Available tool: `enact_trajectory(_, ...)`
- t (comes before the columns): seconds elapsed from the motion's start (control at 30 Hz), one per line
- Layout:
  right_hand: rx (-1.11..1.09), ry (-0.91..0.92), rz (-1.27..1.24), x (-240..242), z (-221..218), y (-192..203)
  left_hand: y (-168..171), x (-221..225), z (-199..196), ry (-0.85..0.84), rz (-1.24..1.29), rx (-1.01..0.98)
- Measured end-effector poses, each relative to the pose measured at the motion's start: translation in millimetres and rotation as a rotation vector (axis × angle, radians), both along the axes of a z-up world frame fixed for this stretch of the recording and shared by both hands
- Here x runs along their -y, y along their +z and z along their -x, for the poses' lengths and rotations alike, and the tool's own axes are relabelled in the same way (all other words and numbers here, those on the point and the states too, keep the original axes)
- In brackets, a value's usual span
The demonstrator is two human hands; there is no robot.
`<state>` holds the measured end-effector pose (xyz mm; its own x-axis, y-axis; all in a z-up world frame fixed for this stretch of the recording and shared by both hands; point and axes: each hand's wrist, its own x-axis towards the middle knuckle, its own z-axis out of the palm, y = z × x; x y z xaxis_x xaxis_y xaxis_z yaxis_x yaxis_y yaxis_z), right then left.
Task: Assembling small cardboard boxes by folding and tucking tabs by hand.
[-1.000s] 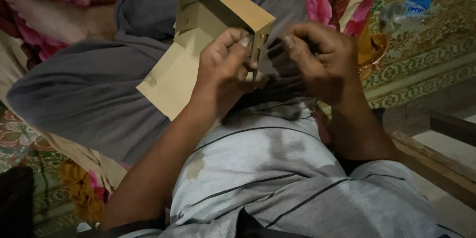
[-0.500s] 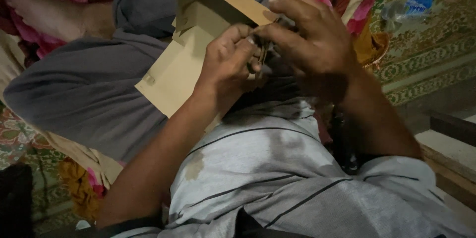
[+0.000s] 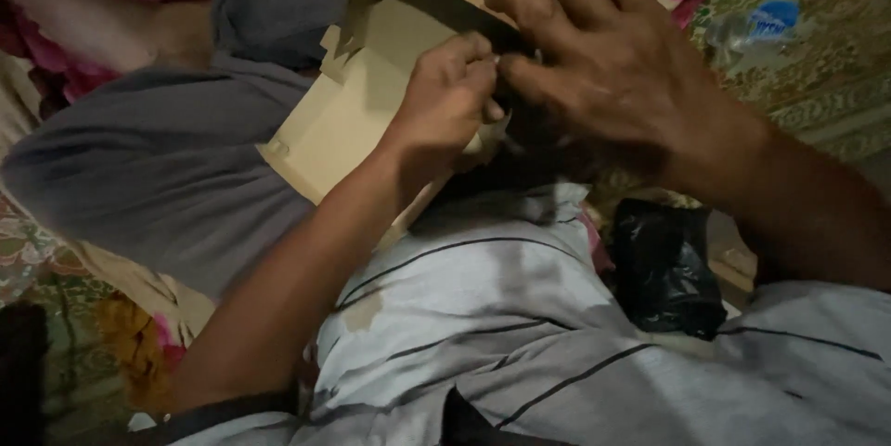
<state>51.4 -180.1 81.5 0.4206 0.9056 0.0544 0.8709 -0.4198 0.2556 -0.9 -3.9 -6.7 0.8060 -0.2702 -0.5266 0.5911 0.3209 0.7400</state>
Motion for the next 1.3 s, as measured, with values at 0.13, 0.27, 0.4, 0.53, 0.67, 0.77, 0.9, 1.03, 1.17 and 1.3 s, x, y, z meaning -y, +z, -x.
enact_trajectory(0.13, -0.008, 0.018, 0.103, 1, -2, 0, -7, 4, 7, 0.049, -0.194, 0.223)
enact_trajectory(0.27, 0.011, 0.080, 0.064, 8, -7, -3, 20, -16, 13, -0.048, -0.485, 0.334)
enact_trajectory(0.4, -0.075, 0.127, -0.096, 20, -12, -10, 88, -64, 17, 0.020, -0.480, 0.611)
enact_trajectory(0.53, 0.042, 0.084, -0.125, 31, -5, -28, 97, -114, 41, 0.172, -0.753, 0.718)
enact_trajectory(0.67, 0.026, 0.071, -0.174, 33, 6, -33, 33, -162, 76, 0.330, -0.926, 0.658)
enact_trajectory(0.77, 0.074, 0.099, -0.224, 26, 6, -36, 2, -182, 94, 0.501, -0.913, 0.522)
enact_trajectory(0.9, 0.049, 0.106, -0.251, 17, 11, -35, -3, -181, 103, 0.561, -0.872, 0.410)
enact_trajectory(1.03, -0.023, 0.235, -0.436, 32, -1, -99, -53, -165, 103, 0.560, -0.682, 0.197)
enact_trajectory(1.17, 0.088, 0.243, -0.446, 8, 14, -59, -51, -146, 99, 0.486, -0.855, 0.506)
enact_trajectory(1.3, 0.121, 0.062, -0.348, -10, 25, -35, -56, -148, 100, 0.540, -0.901, 0.604)
